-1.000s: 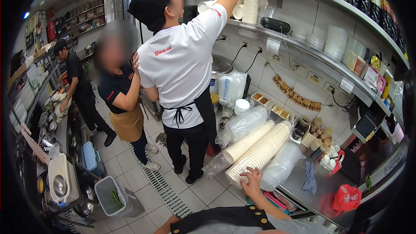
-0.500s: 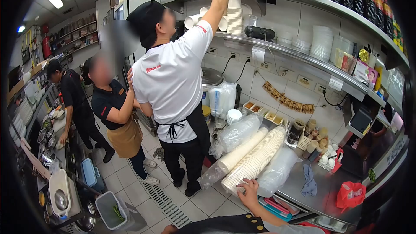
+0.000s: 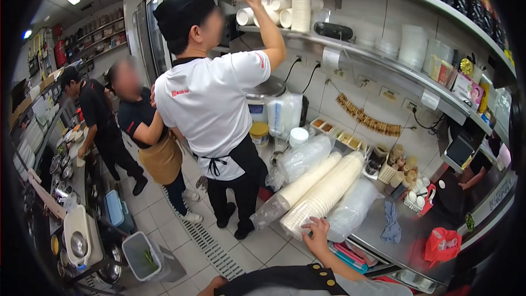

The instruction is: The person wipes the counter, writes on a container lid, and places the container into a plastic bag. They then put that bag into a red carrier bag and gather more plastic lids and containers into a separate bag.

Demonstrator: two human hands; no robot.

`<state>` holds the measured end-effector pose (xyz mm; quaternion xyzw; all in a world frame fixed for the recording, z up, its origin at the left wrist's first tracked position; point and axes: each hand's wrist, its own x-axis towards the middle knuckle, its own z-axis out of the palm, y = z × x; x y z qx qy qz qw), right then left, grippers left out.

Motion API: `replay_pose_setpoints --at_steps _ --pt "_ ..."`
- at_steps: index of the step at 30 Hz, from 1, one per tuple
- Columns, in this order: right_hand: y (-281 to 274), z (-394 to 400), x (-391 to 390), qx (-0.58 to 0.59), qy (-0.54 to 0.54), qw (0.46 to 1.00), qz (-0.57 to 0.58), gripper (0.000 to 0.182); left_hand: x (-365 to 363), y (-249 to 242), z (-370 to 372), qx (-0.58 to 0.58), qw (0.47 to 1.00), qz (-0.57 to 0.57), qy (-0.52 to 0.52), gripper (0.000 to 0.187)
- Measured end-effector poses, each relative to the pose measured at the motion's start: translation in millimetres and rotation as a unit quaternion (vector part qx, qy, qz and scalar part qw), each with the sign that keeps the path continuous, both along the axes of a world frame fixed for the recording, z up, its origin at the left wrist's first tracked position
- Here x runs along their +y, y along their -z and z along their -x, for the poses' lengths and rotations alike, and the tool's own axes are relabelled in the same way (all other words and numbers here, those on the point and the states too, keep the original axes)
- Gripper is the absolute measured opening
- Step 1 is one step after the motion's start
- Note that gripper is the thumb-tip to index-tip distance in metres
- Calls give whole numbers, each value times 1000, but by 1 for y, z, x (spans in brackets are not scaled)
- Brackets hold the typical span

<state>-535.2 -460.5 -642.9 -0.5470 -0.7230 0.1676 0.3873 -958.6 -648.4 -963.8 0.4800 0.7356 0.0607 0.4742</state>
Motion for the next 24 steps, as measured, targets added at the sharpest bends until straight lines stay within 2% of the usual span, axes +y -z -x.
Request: replay_pose_setpoints --at_steps 2,3,4,5,6,7,8,9,10,11,12,13,14,16,19,24 --pt "-5 1 -1 4 -1 1000 20 25 -6 11 -6 -15 995 -97 24 47" --pt "-4 1 -1 -1 4 1000 17 25 -9 -1 0 -4 998 -46 50 45" --pt "-2 1 1 -5 10 1000 15 25 -15 -64 -1 8 997 5 80 44" --pt "0 -1 3 -14 8 1000 5 25 -13 3 -8 14 995 -98 27 34" --pt "5 -2 3 -23 7 1000 2 25 -7 3 0 136 901 -193 364 26" --pt "7 -3 3 -27 6 1000 -8 26 -12 3 -2 135 901 -248 329 22" --pt "7 -4 2 -33 6 999 -16 27 -7 -1 4 126 859 -246 431 25" --pt "7 -4 0 -36 8 999 -12 27 -23 -2 20 -54 987 -49 144 31" --pt "6 -5 2 -39 11 999 -14 28 -19 -24 4 11 999 37 -10 40" --pt "7 -6 1 -39 13 999 -8 27 -20 -51 -2 -2 999 12 -37 43" --pt "8 -6 2 -39 15 999 -5 27 -23 -64 -5 56 995 -42 67 43" --pt "6 -6 -1 -30 17 999 6 27 -21 -53 -6 27 999 -4 -45 42" --pt "5 -6 -2 -21 21 999 12 26 -22 -55 -10 47 995 21 -83 41" --pt "8 -8 -5 -24 34 999 24 26 -19 -50 -10 43 995 37 -88 38" --pt "10 -9 -6 -22 28 999 32 27 -26 -4 1 11 998 42 -55 36" --pt "8 -16 -5 -12 36 998 54 27 -19 -4 2 38 998 38 -13 34"
